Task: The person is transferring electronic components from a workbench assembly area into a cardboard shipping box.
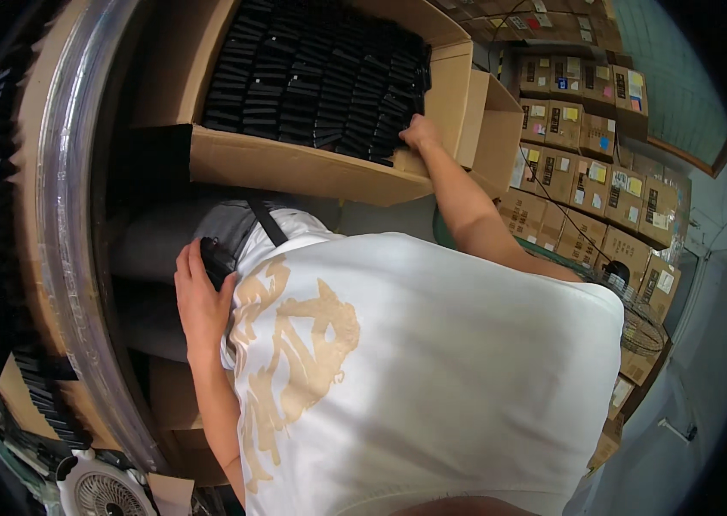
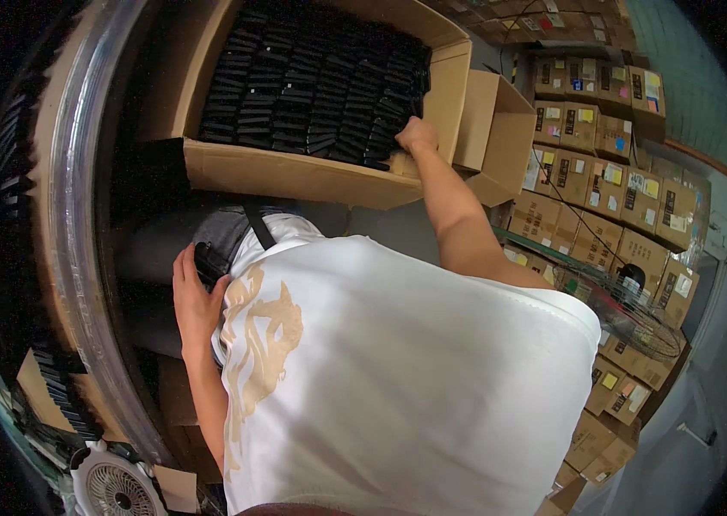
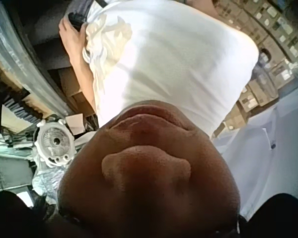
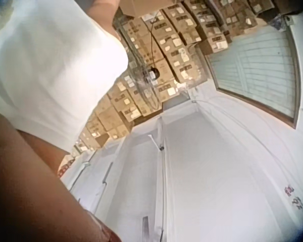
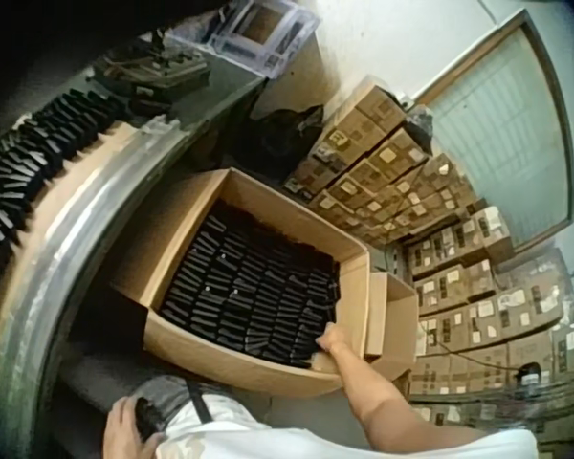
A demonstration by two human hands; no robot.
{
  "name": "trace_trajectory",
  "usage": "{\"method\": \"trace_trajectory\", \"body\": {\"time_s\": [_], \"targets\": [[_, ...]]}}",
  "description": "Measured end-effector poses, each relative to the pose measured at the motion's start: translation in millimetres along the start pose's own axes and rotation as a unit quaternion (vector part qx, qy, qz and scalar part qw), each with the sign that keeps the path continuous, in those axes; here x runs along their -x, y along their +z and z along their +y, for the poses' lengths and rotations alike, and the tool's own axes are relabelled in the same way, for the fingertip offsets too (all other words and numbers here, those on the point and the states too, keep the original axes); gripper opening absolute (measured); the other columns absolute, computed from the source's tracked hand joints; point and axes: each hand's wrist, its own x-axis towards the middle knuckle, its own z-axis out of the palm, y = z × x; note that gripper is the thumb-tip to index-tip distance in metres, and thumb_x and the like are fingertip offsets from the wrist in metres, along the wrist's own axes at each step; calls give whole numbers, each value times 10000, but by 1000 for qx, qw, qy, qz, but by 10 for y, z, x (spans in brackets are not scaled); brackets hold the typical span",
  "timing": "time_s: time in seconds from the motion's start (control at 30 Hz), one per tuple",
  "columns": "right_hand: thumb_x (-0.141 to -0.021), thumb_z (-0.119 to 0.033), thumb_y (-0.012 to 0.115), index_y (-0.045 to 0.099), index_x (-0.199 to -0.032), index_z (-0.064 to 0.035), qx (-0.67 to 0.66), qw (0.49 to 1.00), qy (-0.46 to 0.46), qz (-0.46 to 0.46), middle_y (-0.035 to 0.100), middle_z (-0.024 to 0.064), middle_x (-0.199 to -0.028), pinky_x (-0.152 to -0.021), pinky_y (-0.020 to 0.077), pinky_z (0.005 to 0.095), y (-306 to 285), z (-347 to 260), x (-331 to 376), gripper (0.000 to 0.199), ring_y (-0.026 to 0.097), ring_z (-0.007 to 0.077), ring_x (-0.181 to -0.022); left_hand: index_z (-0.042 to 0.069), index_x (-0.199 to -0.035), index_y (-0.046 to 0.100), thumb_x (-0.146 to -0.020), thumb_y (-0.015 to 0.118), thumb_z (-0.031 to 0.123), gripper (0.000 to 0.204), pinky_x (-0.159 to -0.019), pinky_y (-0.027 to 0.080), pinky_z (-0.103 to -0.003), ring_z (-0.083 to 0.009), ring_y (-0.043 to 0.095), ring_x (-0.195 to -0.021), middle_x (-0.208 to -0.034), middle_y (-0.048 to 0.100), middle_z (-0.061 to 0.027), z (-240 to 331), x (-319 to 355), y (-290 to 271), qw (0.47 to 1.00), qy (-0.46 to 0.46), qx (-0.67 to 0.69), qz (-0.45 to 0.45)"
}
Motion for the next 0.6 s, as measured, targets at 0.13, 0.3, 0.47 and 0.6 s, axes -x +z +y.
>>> {"method": "trace_trajectory", "body": {"time_s": [0.13,0.3,0.47,0.6], "targets": [[-716,-317,672,629,-921,-71,-38,995,30,83,662,158,-899,-738,514,407,50,-18,78,323,627,352,-819,7,-1336,407,-733,709,51,676,-969,417,-362,-340,502,-1143,-1315,463,-164,-38,22,19,1000,10,10,2],[-737,-263,647,622,-868,-75,-39,985,-13,166,656,147,-824,-691,511,422,64,43,93,231,618,375,-762,9,-1337,407,-734,708,49,675,-967,418,-358,-343,501,-1143,-1324,456,-167,106,20,-20,1000,4,6,19],[-816,-260,609,641,-926,-56,-195,959,-177,101,653,114,-748,-671,495,361,-864,-492,1021,234,611,275,-715,7,-1334,409,-733,704,34,671,-953,425,-353,-345,501,-1141,-1326,453,-170,396,-24,-144,997,59,22,53],[-855,-166,653,573,-1028,-57,-385,818,-396,-161,623,47,-957,-647,470,240,-1140,-1122,2166,220,576,111,-788,4,-1326,420,-691,714,5,699,-934,436,-372,-334,510,-1081,-1309,453,-169,795,-285,-194,978,152,132,51]]}}
